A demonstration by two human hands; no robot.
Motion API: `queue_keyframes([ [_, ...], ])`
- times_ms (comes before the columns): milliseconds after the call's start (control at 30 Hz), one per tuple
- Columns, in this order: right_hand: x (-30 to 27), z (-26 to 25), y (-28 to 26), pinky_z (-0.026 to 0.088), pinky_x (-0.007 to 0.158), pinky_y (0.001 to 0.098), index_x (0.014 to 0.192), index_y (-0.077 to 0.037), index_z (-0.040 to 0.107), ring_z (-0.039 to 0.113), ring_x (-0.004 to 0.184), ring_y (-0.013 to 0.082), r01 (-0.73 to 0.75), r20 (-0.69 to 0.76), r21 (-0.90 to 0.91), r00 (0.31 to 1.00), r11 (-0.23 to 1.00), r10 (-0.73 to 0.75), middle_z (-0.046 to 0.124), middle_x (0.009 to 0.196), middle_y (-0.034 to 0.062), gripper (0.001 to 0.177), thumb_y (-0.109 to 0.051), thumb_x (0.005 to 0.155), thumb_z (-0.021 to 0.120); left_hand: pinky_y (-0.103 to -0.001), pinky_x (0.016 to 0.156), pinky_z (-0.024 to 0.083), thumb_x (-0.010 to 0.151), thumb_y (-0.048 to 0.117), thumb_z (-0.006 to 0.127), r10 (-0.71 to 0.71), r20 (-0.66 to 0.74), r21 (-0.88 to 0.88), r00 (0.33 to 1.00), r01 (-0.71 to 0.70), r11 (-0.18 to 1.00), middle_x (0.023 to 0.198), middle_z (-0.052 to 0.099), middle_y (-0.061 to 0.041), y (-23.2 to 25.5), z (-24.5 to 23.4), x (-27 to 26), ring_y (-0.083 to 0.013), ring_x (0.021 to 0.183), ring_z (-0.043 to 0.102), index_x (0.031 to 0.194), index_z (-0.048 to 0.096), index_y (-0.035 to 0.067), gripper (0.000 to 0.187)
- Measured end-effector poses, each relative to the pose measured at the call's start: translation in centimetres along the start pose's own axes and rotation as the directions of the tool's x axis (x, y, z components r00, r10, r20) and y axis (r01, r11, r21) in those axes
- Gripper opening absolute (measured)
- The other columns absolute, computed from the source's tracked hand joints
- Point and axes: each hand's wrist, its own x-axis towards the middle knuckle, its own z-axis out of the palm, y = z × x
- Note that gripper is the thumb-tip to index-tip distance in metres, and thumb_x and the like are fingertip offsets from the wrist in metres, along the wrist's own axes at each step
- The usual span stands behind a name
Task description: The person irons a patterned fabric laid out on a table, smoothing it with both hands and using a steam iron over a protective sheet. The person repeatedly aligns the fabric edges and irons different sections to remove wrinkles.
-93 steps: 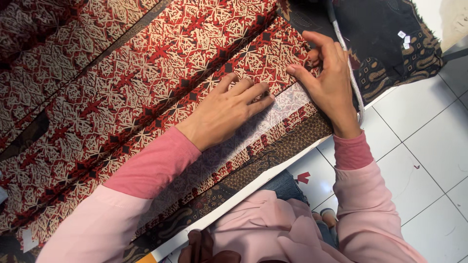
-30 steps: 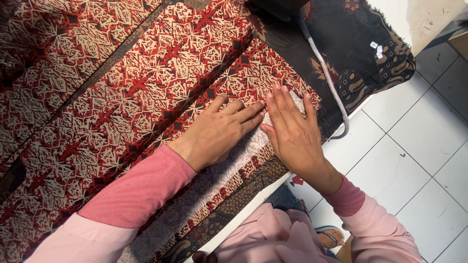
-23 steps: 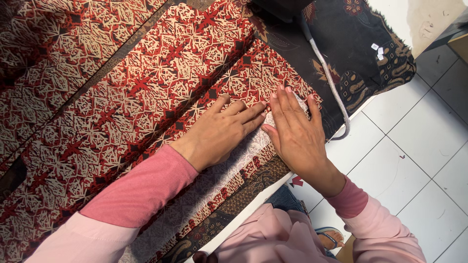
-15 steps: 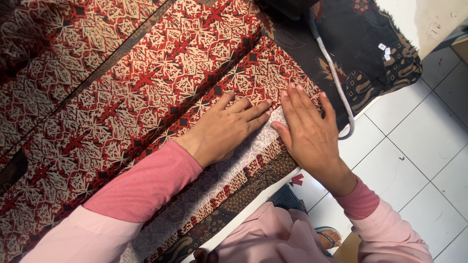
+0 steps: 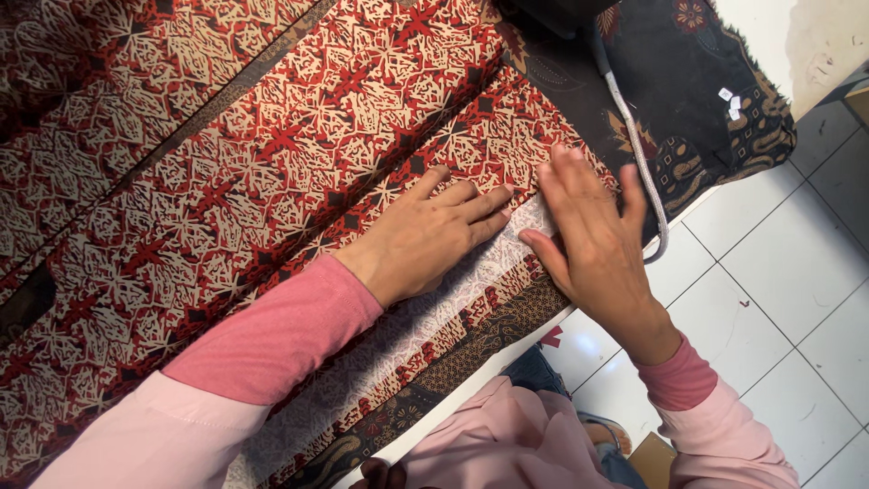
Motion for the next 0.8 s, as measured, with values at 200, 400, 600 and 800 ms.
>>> queue_keyframes([
  [200,-0.1,0.8,-1.1,0.013,0.122,0.0657,0.157,0.001,0.038,0.04,0.151,0.0299,0.129,0.112,0.082,0.984,0.988,-0.138,0.046,0.16,0.018,0.081,-0.046,0.097,0.065,-0.05,0.115,0.031,0.073,0.016,0.073,-0.02,0.044,-0.006,0.999,0.02,1.0,0.129,0.058,-0.008,0.4,0.2,-0.3,-0.0267,0.124,0.053,0.139,0.058,0.008,0.069],
  [400,0.3,0.4,-0.4,0.015,0.118,0.0639,0.154,-0.001,0.041,0.044,0.147,0.0251,0.07,0.086,-0.026,0.994,0.997,-0.068,0.048,0.157,0.015,0.092,-0.058,0.087,0.067,-0.053,0.117,0.029,0.082,0.01,0.065,-0.059,-0.093,-0.083,0.994,0.051,0.995,0.131,0.057,-0.012,0.4,0.8,-1.7,-0.0274,0.128,0.053,0.138,0.061,0.015,0.056],
  [600,0.0,-0.6,0.7,0.017,0.121,0.0612,0.155,-0.003,0.045,0.044,0.148,0.0234,0.006,0.104,-0.034,0.995,0.999,-0.002,0.051,0.159,0.011,0.09,-0.057,0.087,0.068,-0.056,0.117,0.027,0.083,0.008,0.062,-0.085,-0.082,-0.136,0.993,0.074,0.988,0.133,0.057,-0.01,0.5,1.2,-2.4,-0.0261,0.129,0.053,0.139,0.061,0.015,0.056],
  [800,-0.1,-0.1,0.6,0.015,0.122,0.0621,0.157,-0.008,0.045,0.042,0.152,0.0254,-0.011,0.107,-0.001,0.994,1.0,0.011,0.047,0.162,0.0117,0.083,-0.053,0.091,0.068,-0.055,0.117,0.026,0.082,0.01,0.061,-0.078,-0.1,-0.084,0.992,0.069,0.994,0.136,0.057,-0.011,0.5,1.2,-2.4,-0.0261,0.131,0.052,0.136,0.062,0.015,0.054],
])
